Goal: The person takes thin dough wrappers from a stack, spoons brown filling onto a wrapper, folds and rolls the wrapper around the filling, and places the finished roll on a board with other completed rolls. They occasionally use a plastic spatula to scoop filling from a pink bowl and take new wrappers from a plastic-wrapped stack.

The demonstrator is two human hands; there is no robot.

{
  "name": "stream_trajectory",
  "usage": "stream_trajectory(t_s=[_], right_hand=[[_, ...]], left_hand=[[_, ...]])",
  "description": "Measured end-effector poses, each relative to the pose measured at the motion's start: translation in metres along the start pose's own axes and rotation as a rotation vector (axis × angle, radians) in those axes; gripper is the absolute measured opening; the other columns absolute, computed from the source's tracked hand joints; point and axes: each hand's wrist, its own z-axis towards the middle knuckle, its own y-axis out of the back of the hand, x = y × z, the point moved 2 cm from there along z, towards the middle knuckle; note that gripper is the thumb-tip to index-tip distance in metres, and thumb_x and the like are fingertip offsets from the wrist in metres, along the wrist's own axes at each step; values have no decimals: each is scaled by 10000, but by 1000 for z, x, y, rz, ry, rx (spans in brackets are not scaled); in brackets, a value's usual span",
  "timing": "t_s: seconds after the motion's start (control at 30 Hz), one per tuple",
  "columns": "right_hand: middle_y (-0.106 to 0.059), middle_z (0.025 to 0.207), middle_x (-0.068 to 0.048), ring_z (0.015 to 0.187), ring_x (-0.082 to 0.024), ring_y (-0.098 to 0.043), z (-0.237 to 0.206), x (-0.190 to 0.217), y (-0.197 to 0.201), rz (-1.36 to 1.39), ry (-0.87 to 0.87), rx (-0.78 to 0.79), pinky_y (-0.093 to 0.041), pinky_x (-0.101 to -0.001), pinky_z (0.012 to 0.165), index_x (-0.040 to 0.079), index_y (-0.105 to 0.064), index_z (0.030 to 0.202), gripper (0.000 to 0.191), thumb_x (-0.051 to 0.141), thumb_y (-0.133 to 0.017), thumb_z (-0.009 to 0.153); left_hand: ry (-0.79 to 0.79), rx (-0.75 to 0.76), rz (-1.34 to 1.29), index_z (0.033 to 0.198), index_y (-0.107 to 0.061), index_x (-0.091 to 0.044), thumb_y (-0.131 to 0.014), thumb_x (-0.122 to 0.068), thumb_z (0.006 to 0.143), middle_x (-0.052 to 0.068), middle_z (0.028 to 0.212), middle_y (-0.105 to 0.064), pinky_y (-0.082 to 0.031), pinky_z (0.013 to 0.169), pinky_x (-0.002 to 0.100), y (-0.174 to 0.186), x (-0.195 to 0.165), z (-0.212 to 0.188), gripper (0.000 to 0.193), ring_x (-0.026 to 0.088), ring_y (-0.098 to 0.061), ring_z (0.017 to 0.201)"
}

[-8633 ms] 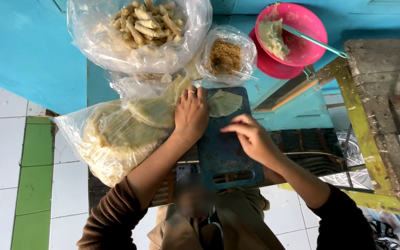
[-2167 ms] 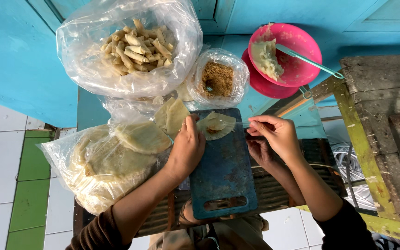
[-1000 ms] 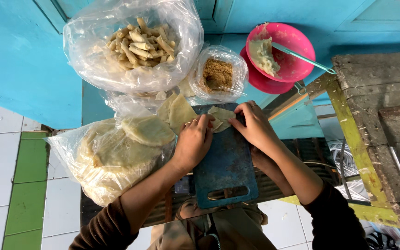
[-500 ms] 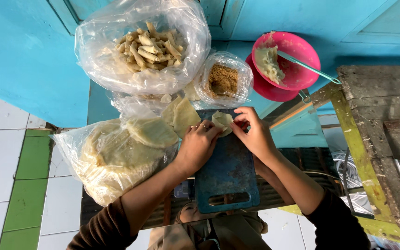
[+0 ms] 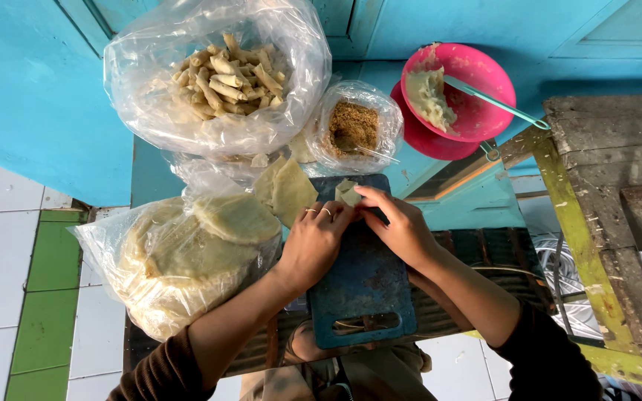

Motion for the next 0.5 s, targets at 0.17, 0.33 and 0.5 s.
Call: stream_trajectory(t_s=[0.17,0.33,0.5], right_hand=[[-751,1080,-102,986,-248,-758,-1,4,0,-3,11,27,-595,-355,832,85,-572,1399,564,-63,-737,880],[-743,1085,-119,986,-259,-749,2,4,-3,-16,16,48,-593,-368,826,91,-570,1412,560,-55,-726,894],[-729,1046,-115,972,-283,-720,3,7,-2,-25,21,89,-577,-395,834,72,-539,1437,546,-47,-681,923]], left_hand=[[12,-40,-60,1174,-644,-74,-602,-46,886,99,1099,-713,-520,872,433,2,3,-1,292,297,-679,1015],[156,49,-116,1148,-662,-80,-626,-69,952,101,963,-698,-515,871,451,4,5,2,199,322,-667,959],[133,-82,-157,1099,-688,-88,-648,-72,926,118,1040,-649,-513,875,440,15,0,8,179,328,-633,1000]])
